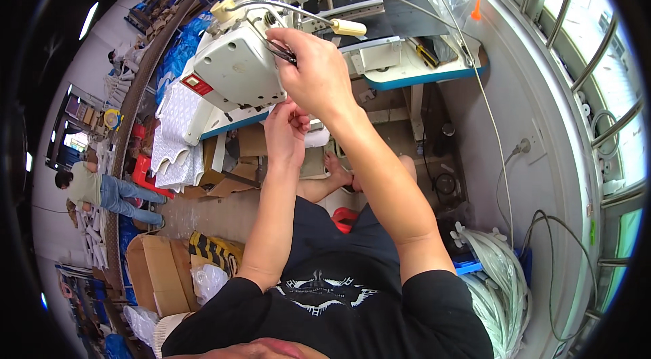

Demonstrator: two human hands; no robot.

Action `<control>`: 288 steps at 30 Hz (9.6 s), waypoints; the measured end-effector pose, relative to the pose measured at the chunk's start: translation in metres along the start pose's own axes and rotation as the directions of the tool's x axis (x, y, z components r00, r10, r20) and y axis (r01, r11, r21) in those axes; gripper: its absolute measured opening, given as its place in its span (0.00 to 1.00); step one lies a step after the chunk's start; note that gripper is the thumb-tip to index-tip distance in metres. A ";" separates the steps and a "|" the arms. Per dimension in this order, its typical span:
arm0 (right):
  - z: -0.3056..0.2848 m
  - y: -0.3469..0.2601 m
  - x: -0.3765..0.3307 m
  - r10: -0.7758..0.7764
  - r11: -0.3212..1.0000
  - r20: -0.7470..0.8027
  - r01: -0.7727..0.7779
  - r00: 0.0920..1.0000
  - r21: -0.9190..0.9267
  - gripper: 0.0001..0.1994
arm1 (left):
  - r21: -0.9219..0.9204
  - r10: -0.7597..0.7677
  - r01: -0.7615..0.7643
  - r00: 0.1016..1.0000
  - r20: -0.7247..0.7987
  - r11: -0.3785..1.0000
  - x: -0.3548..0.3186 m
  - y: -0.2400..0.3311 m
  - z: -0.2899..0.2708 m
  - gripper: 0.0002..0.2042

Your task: Using an industrial sewing machine to assemble white patterned handbags.

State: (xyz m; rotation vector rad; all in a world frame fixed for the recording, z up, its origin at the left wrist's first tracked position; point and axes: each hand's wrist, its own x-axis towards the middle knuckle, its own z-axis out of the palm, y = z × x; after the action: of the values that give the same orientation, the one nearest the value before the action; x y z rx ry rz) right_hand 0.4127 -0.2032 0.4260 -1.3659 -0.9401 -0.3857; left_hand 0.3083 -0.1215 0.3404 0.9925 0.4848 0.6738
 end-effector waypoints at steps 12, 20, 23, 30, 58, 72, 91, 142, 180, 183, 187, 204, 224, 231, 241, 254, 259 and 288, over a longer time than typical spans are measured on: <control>0.012 0.032 -0.047 -0.009 0.919 0.009 0.005 1.000 0.394 0.14 | -0.017 0.055 -0.054 0.997 0.048 0.998 0.021 -0.015 -0.012 0.10; -0.003 0.052 -0.087 0.583 0.742 0.333 -0.652 0.741 0.154 0.14 | 0.630 0.075 -0.217 0.967 0.243 0.746 -0.055 -0.013 -0.011 0.09; -0.001 0.043 -0.079 0.626 0.629 0.449 -0.753 0.638 0.194 0.13 | 0.736 0.155 -0.390 0.916 0.369 0.553 -0.048 -0.011 -0.020 0.09; -0.022 0.033 -0.129 0.531 0.724 0.452 -0.661 0.716 0.196 0.12 | 0.750 0.111 -0.654 0.756 0.645 0.096 -0.087 -0.026 -0.039 0.04; -0.061 -0.005 -0.099 0.148 0.924 0.654 0.133 0.741 -0.359 0.14 | 0.244 -0.004 -0.961 0.246 0.969 -0.130 -0.025 0.085 -0.048 0.10; -0.055 0.015 -0.120 0.194 0.981 0.596 -0.158 0.779 -0.113 0.13 | 0.301 0.030 -0.951 0.299 0.954 -0.077 -0.036 0.077 -0.047 0.08; -0.043 0.019 -0.113 0.274 0.917 0.552 -0.387 0.788 0.098 0.06 | 0.475 0.216 -0.880 0.467 0.858 0.013 -0.026 0.066 -0.054 0.06; -0.028 0.060 -0.100 0.260 0.965 0.297 -0.246 0.919 -0.086 0.10 | 0.765 0.580 -0.599 0.544 0.606 -0.237 0.019 0.026 -0.060 0.04; -0.154 0.107 0.001 0.100 0.756 -0.239 -0.231 0.966 -0.613 0.18 | 0.710 0.471 -0.703 0.640 0.608 0.039 0.009 0.027 -0.071 0.04; -0.187 0.125 0.046 0.018 0.596 -0.176 -0.152 0.984 -0.789 0.23 | 0.749 0.455 -0.661 0.683 0.572 0.051 0.010 0.022 -0.068 0.04; -0.199 0.139 0.076 -0.047 0.478 -0.131 -0.093 0.990 -0.874 0.28 | 0.770 0.480 -0.633 0.700 0.528 0.076 0.013 0.017 -0.065 0.05; -0.173 0.130 0.027 0.044 0.709 -0.075 -0.084 0.996 -0.701 0.19 | 0.831 0.549 -0.555 0.700 0.457 0.016 0.024 0.001 -0.057 0.05; -0.120 0.114 -0.047 0.354 0.750 0.090 -0.225 0.931 -0.622 0.15 | 0.847 0.558 -0.529 0.717 0.419 0.044 0.021 -0.001 -0.057 0.05; -0.116 0.115 -0.055 0.389 0.749 0.093 -0.256 0.916 -0.612 0.15 | 0.844 0.568 -0.534 0.707 0.421 0.039 0.021 -0.002 -0.057 0.05; -0.100 0.103 -0.057 0.379 0.789 0.152 -0.233 0.913 -0.568 0.15 | 0.860 0.551 -0.510 0.719 0.422 0.007 0.022 -0.001 -0.054 0.06; 0.021 0.083 -0.025 0.615 0.705 0.711 -0.643 0.343 -0.299 0.14 | 0.866 0.632 -0.495 0.649 0.423 -0.072 0.030 -0.013 -0.058 0.04; 0.024 0.083 -0.002 0.669 0.683 0.726 -0.516 0.157 -0.517 0.13 | 0.872 0.622 -0.476 0.649 0.438 -0.116 0.028 -0.012 -0.050 0.03; -0.034 0.095 -0.051 0.533 0.519 0.777 -0.855 0.334 0.011 0.06 | 0.542 0.584 -0.840 0.420 0.695 -0.042 -0.015 -0.009 -0.059 0.05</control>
State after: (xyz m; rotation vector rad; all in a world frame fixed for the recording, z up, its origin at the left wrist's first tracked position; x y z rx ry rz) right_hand 0.4627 -0.2289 0.3278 -1.3610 -0.8077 1.1048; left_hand 0.2615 -0.1003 0.3054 2.4604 -0.0985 1.2993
